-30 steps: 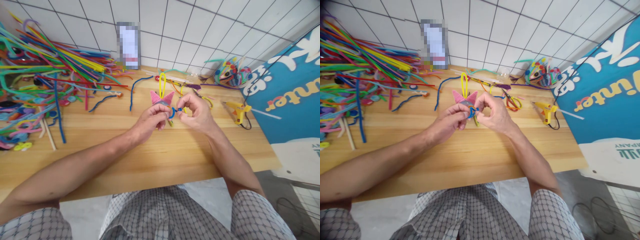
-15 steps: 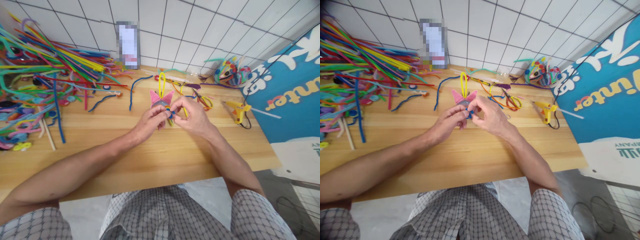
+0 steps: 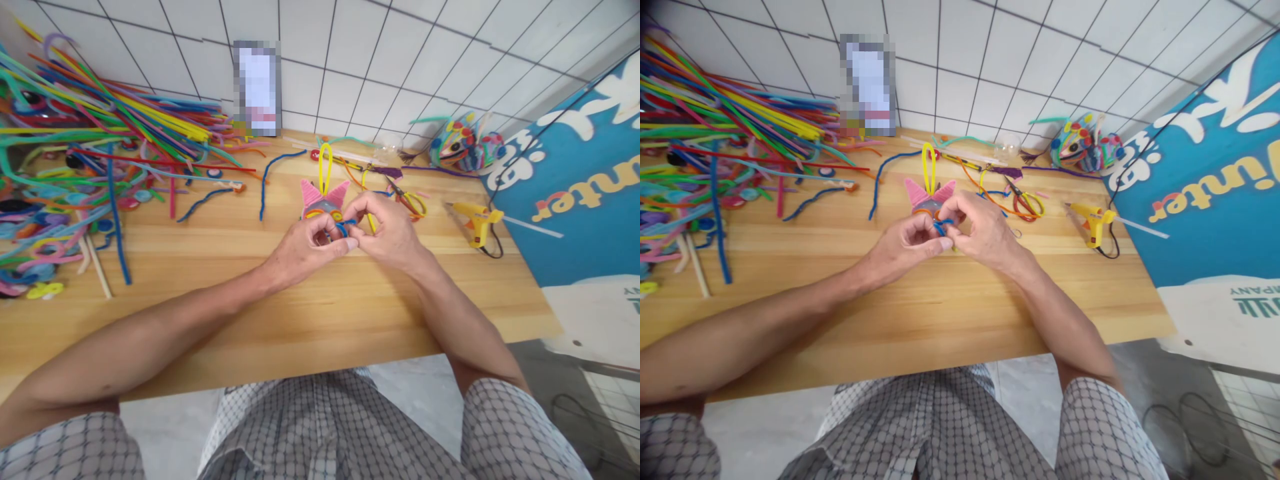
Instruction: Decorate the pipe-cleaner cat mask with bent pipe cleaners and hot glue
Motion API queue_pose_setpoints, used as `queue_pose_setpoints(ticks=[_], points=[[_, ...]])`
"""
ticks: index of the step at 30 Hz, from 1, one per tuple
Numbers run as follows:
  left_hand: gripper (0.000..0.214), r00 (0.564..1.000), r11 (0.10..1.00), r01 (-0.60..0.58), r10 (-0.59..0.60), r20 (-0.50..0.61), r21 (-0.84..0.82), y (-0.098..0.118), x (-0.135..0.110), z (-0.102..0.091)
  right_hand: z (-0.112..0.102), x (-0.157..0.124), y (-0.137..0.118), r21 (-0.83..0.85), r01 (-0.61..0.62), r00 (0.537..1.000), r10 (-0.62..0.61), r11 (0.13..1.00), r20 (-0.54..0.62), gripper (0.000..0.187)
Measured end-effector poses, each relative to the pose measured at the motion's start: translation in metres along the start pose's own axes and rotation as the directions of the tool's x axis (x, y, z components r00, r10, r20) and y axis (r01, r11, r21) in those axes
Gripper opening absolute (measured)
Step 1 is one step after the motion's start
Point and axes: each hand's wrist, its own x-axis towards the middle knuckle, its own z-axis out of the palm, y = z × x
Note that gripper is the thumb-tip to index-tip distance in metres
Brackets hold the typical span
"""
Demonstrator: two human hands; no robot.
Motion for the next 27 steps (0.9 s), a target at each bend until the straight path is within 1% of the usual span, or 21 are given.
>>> queue_pose_setpoints(ticks=[3,7,10,12,14,16,18,20,22,27], points=[[0.039,0.999,0.999,-0.026,0.027,-0.017,0.044,-0.002,0.0,-0.001,0.003,-0.001,0.003,-0.051,0.037,0.999,-0.037,0.998,-0.01,0.017],[0.028,0.992,0.976,-0.098,0.11,-0.054,0.192,-0.004,-0.001,-0.002,0.003,0.0,0.012,-0.117,0.101,0.994,-0.107,0.988,-0.04,0.024],[0.025,0.985,0.96,-0.129,0.154,-0.082,0.25,-0.005,-0.003,-0.001,0.001,0.001,0.017,-0.156,0.107,0.992,-0.117,0.982,-0.056,0.022],[0.023,0.982,0.969,-0.128,0.153,-0.109,0.212,-0.004,-0.003,-0.001,-0.001,0.001,0.018,-0.165,0.095,0.993,-0.106,0.982,-0.057,0.019],[0.022,0.982,0.986,-0.122,0.137,-0.127,0.114,-0.001,-0.002,0.0,0.0,0.0,0.017,-0.162,0.082,0.995,-0.091,0.983,-0.051,0.019],[0.029,0.988,0.995,-0.104,0.103,-0.113,-0.003,0.001,-0.001,0.001,0.002,-0.002,0.015,-0.15,0.085,0.995,-0.093,0.985,-0.043,0.017],[0.038,0.994,0.994,-0.075,0.068,-0.087,-0.083,0.002,0.0,0.002,0.004,-0.004,0.013,-0.138,0.101,0.994,-0.106,0.985,-0.025,0.013],[0.045,0.997,0.993,-0.046,0.039,-0.068,-0.11,0.001,0.001,0.002,0.006,-0.005,0.012,-0.144,0.111,0.994,-0.112,0.983,-0.002,0.011],[0.047,0.998,0.993,-0.033,0.026,-0.063,-0.116,0.0,0.001,0.002,0.006,-0.004,0.011,-0.16,0.109,0.994,-0.109,0.981,0.01,0.013],[0.047,0.995,0.993,-0.05,0.04,-0.093,-0.107,-0.004,0.0,0.002,0.006,-0.005,0.007,-0.138,0.108,0.994,-0.112,0.984,-0.019,0.01]])
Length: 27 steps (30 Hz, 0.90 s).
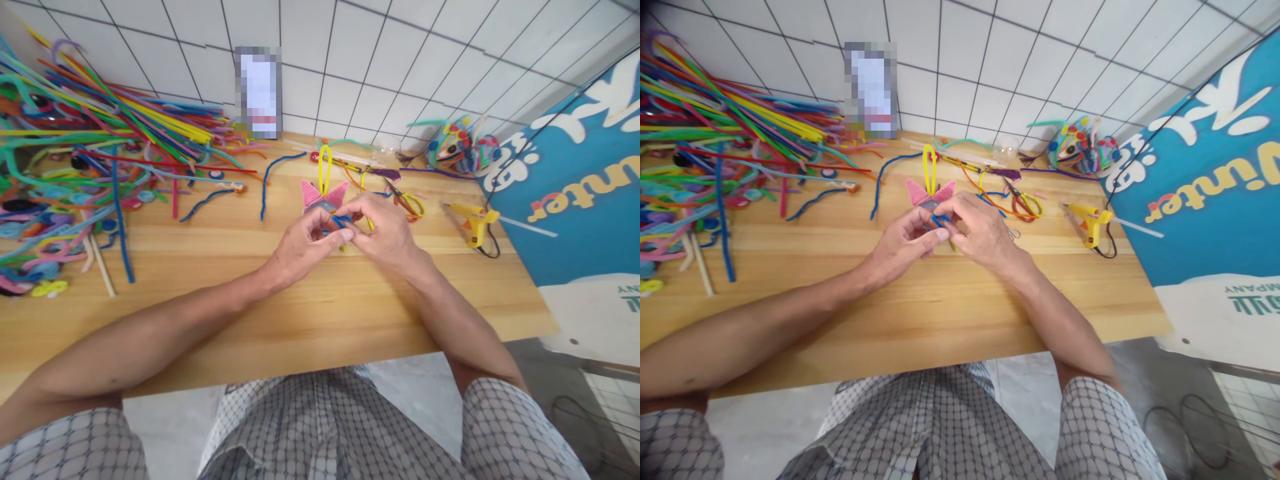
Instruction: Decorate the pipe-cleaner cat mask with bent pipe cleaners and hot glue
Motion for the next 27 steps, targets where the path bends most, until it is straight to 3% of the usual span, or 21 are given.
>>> queue_pose_setpoints(ticks=[5,10,12,15,19,21,24,27], points=[[0.032,0.999,1.0,0.01,-0.011,0.052,0.008,-0.009,-0.002,-0.001,0.005,-0.019,-0.006,0.002,-0.01,1.0,0.01,1.0,-0.006,0.017],[0.034,0.982,0.988,0.155,-0.156,0.109,0.021,-0.016,-0.003,0.001,0.002,-0.037,0.002,-0.02,-0.087,0.995,0.085,0.996,-0.06,0.011],[0.041,0.946,0.956,0.288,-0.275,0.173,-0.056,-0.015,-0.004,0.003,-0.001,-0.04,0.01,-0.008,-0.091,0.991,0.09,0.996,-0.104,0.01],[0.055,0.851,0.85,0.496,-0.438,0.289,-0.174,-0.01,-0.005,0.004,-0.004,-0.045,0.022,0.015,-0.067,0.985,0.069,0.998,-0.155,0.014],[0.07,0.765,0.782,0.603,-0.511,0.392,-0.159,-0.003,-0.004,0.004,-0.009,-0.055,0.034,0.028,-0.021,0.987,0.025,0.999,-0.158,0.015],[0.075,0.775,0.811,0.573,-0.488,0.401,-0.119,-0.003,-0.003,0.004,-0.01,-0.058,0.034,0.045,-0.021,0.987,0.028,0.999,-0.156,0.017],[0.075,0.862,0.914,0.406,-0.387,0.328,0.01,-0.005,-0.003,0.004,-0.01,-0.06,0.03,0.141,-0.164,0.979,0.179,0.976,-0.101,0.009],[0.068,0.946,0.955,0.188,-0.24,0.219,0.23,-0.007,-0.006,0.003,-0.007,-0.058,0.022,0.412,-0.388,0.915,0.4,0.824,0.062,0.017]])
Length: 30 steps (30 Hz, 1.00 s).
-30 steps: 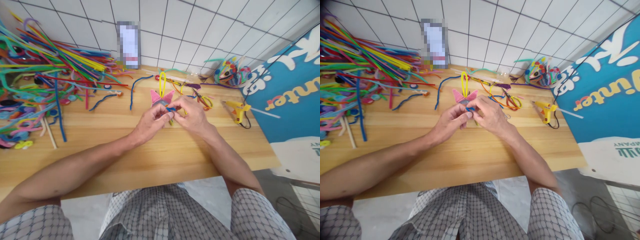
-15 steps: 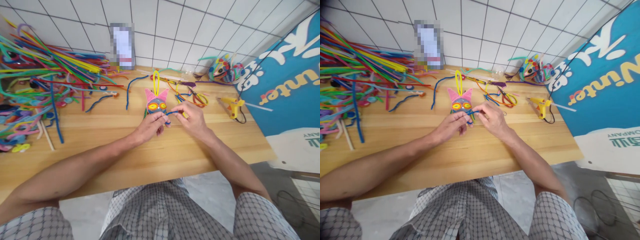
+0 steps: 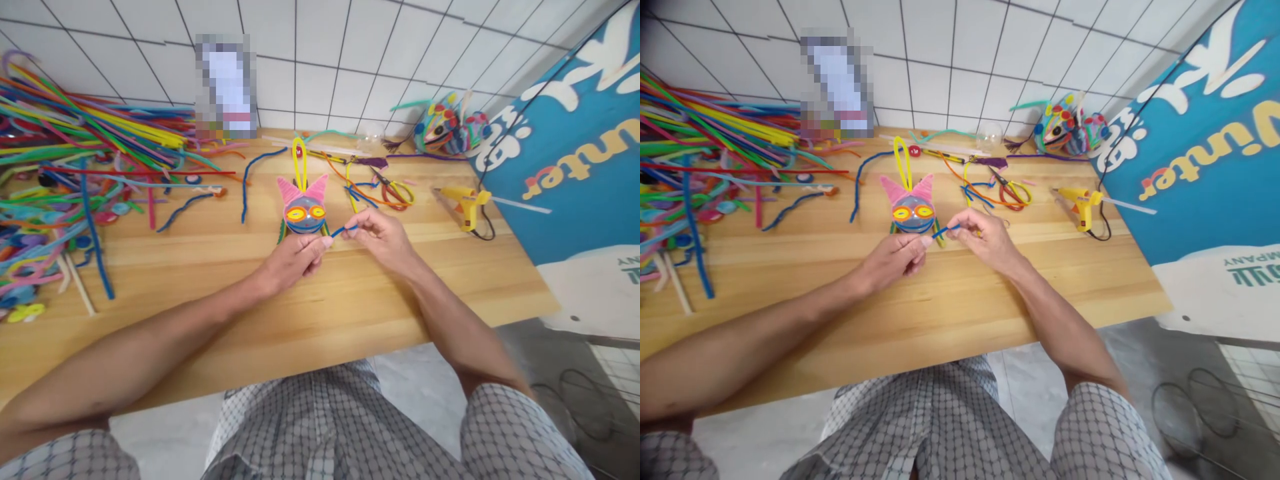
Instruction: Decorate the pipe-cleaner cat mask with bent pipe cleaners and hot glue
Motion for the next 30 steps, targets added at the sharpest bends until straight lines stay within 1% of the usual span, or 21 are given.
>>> queue_pose_setpoints(ticks=[2,4,6,8,10,12,14,15,17,18,19,21,24,27,30], points=[[0.063,0.994,0.988,-0.072,0.082,-0.067,0.14,-0.001,-0.002,0.0,0.004,0.0,-0.003,0.198,-0.127,0.991,0.115,0.972,0.073,0.023],[0.059,0.986,0.967,-0.107,0.133,-0.104,0.229,-0.002,-0.004,0.0,0.007,0.0,-0.006,0.315,-0.201,0.978,0.171,0.928,0.118,0.031],[0.057,0.981,0.953,-0.111,0.151,-0.125,0.28,-0.001,-0.006,0.0,0.009,0.0,-0.008,0.367,-0.233,0.972,0.207,0.9,0.11,0.039],[0.058,0.981,0.946,-0.108,0.152,-0.124,0.305,0.0,-0.007,0.001,0.011,0.0,-0.01,0.364,-0.248,0.969,0.236,0.898,0.078,0.041],[0.062,0.985,0.949,-0.097,0.134,-0.105,0.301,0.001,-0.007,0.001,0.012,0.0,-0.01,0.306,-0.248,0.969,0.241,0.919,0.059,0.036],[0.068,0.994,0.96,-0.065,0.087,-0.07,0.272,0.003,-0.008,0.0,0.011,0.001,-0.009,0.185,-0.203,0.979,0.197,0.962,0.051,0.027],[0.072,0.999,0.972,0.002,0.006,-0.034,0.234,0.005,-0.007,-0.002,0.006,0.002,-0.008,0.006,-0.082,0.996,0.081,0.997,0.045,0.014],[0.074,0.999,0.976,0.039,-0.036,-0.019,0.215,0.005,-0.006,-0.003,0.003,0.003,-0.007,-0.086,-0.004,0.998,0.009,0.996,0.056,0.009],[0.076,0.995,0.979,0.093,-0.095,-0.001,0.182,0.006,-0.004,-0.006,-0.004,0.004,-0.007,-0.223,0.134,0.988,-0.114,0.966,0.101,0.012],[0.077,0.994,0.98,0.106,-0.108,0.0,0.17,0.006,-0.003,-0.007,-0.008,0.004,-0.008,-0.257,0.175,0.982,-0.149,0.95,0.12,0.015],[0.077,0.994,0.981,0.11,-0.11,-0.006,0.162,0.007,-0.002,-0.009,-0.011,0.004,-0.009,-0.272,0.191,0.978,-0.161,0.943,0.13,0.016],[0.077,0.995,0.983,0.099,-0.095,-0.031,0.155,0.007,-0.001,-0.009,-0.014,0.003,-0.011,-0.243,0.15,0.985,-0.125,0.958,0.116,0.017],[0.074,0.996,0.987,0.074,-0.067,-0.055,0.14,0.005,-0.003,-0.006,-0.013,0.003,-0.016,-0.059,-0.017,0.997,0.021,0.998,0.07,0.018],[0.066,0.997,0.989,0.069,-0.065,-0.037,0.129,-0.001,-0.005,-0.001,-0.008,0.005,-0.019,0.138,-0.151,0.988,0.144,0.979,0.058,0.022],[0.053,0.998,0.988,0.049,-0.044,-0.033,0.147,-0.009,-0.006,0.002,-0.003,0.005,-0.022,0.199,-0.193,0.981,0.187,0.961,0.05,0.022]])
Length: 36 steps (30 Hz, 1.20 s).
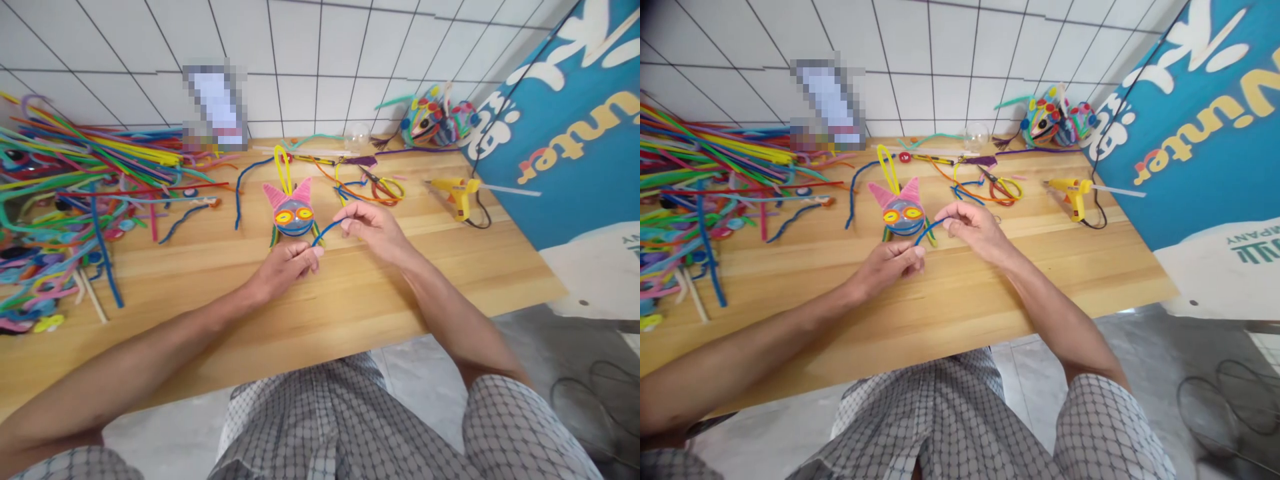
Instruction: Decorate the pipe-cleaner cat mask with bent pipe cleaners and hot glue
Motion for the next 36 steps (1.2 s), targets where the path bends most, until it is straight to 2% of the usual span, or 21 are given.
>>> queue_pose_setpoints(ticks=[3,7,10,12,15,17,22,25,28,32,36], points=[[0.046,0.999,0.999,-0.038,0.038,-0.011,-0.012,-0.006,0.001,0.001,0.007,-0.003,0.0,-0.048,0.001,1.0,-0.002,0.999,-0.01,0.021],[0.04,0.994,0.993,-0.105,0.105,0.001,-0.054,-0.008,0.003,0.0,0.015,-0.007,0.002,-0.174,0.072,0.997,-0.073,0.982,-0.004,0.019],[0.04,0.99,0.981,-0.135,0.139,0.024,-0.138,-0.006,0.006,0.004,0.019,-0.007,0.004,-0.198,0.087,0.996,-0.085,0.976,0.018,0.018],[0.034,0.995,0.956,-0.093,0.101,0.017,-0.277,-0.004,0.01,0.008,0.02,-0.007,0.005,-0.177,0.064,0.998,-0.063,0.982,0.013,0.017],[0.024,0.999,0.851,0.045,-0.041,0.019,-0.523,0.001,0.016,0.017,0.02,-0.005,0.007,-0.136,0.038,0.999,-0.037,0.99,0.011,0.015],[0.021,0.994,0.807,0.101,-0.107,0.024,-0.582,0.004,0.019,0.022,0.02,-0.004,0.008,-0.132,0.034,0.999,-0.031,0.991,0.028,0.014],[0.036,0.985,0.862,0.127,-0.168,-0.04,-0.492,0.001,0.014,0.026,0.018,-0.002,0.013,-0.086,-0.057,0.998,0.056,0.995,-0.01,0.022],[0.051,0.991,0.889,0.091,-0.126,-0.048,-0.448,-0.005,0.007,0.025,0.015,-0.001,0.013,-0.005,-0.127,0.992,0.127,0.992,-0.028,0.025],[0.054,0.996,0.92,0.041,-0.07,-0.061,-0.389,-0.009,0.003,0.023,0.013,0.0,0.011,0.039,-0.165,0.986,0.166,0.985,-0.015,0.024],[0.052,0.995,0.94,-0.053,0.021,-0.1,-0.337,-0.01,0.005,0.023,0.016,-0.003,0.009,-0.035,-0.136,0.989,0.138,0.99,0.059,0.02],[0.055,0.997,0.929,-0.065,0.043,-0.068,-0.366,-0.013,0.007,0.023,0.022,-0.008,0.005,-0.152,-0.058,0.988,0.078,0.987,0.13,0.017]])
